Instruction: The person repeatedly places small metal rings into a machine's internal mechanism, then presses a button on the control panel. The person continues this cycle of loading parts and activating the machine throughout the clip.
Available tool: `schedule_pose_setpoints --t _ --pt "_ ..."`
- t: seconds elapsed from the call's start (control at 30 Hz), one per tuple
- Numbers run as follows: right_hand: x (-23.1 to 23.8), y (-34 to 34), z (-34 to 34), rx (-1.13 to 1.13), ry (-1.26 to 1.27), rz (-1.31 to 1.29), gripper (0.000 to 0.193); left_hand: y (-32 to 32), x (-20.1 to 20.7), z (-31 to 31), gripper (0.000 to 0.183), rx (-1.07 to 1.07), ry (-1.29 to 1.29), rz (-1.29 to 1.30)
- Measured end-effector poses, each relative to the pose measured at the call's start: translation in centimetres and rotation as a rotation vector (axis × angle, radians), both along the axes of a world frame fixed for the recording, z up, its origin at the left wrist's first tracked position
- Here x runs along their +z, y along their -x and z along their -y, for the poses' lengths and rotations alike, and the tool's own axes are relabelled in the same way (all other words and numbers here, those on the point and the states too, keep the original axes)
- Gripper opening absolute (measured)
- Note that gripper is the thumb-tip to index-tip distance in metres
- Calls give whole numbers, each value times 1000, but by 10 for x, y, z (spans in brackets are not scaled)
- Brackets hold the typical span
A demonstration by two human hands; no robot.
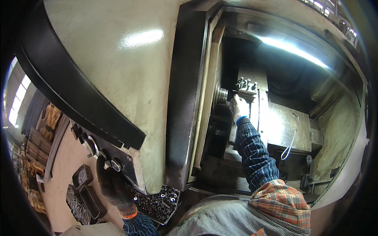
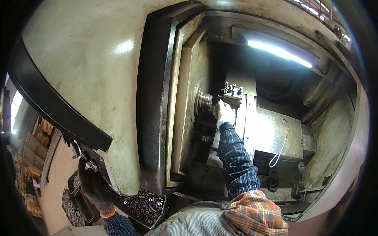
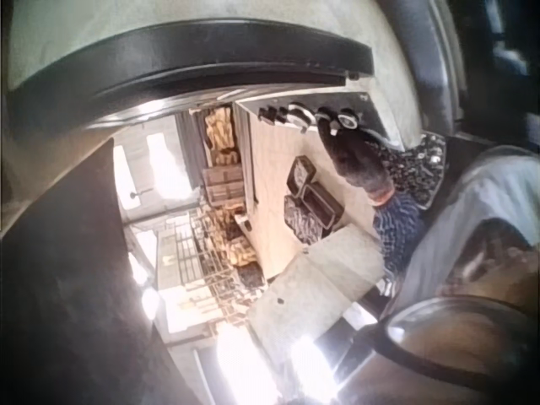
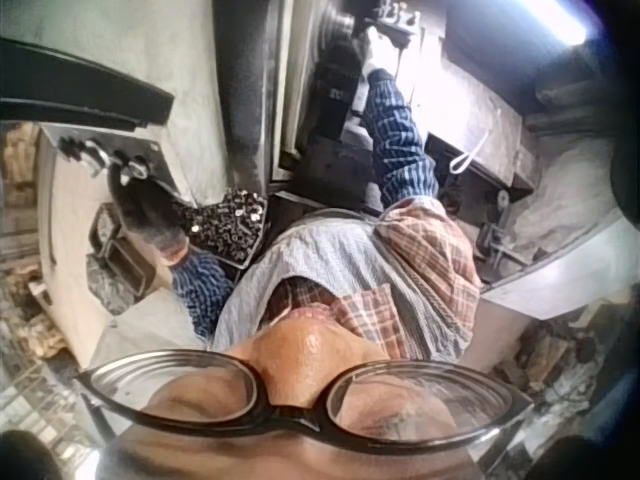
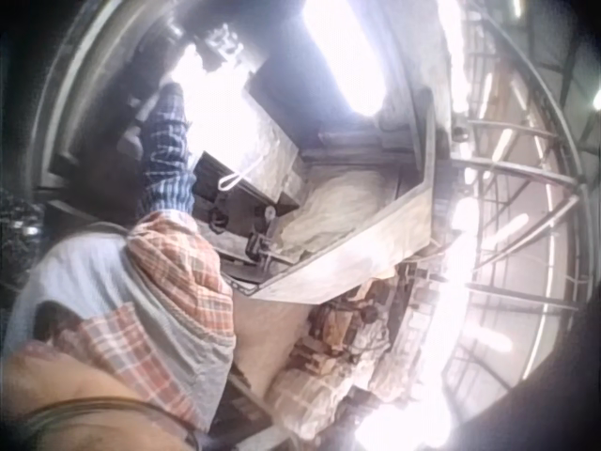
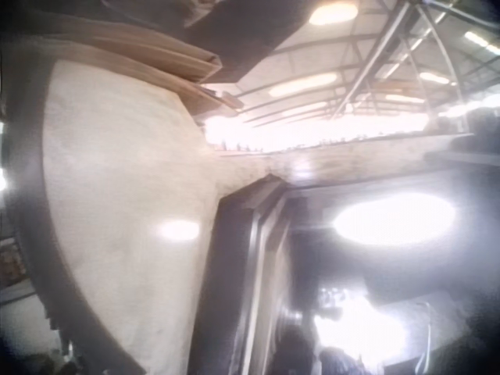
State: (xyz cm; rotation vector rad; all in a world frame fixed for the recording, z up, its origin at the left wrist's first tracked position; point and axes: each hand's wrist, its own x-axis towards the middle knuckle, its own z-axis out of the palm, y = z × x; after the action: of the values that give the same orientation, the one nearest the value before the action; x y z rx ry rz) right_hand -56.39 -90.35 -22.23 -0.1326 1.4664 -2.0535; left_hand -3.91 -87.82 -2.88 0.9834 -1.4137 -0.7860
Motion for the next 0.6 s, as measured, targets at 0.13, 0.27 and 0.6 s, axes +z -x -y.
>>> schedule_pose_setpoints --t 0.13,0.27,0.6 --pt "21 -7 1 109 -47 -52 29 -5 0 -1 52 -314 91 -297" --pt "26 -15 6 166 -59 -31 28 -9 -4 1 53 -177 74 -192" --pt "44 -30 -16 203 -233 -371 33 -13 -13 1 59 -153 -8 -181"
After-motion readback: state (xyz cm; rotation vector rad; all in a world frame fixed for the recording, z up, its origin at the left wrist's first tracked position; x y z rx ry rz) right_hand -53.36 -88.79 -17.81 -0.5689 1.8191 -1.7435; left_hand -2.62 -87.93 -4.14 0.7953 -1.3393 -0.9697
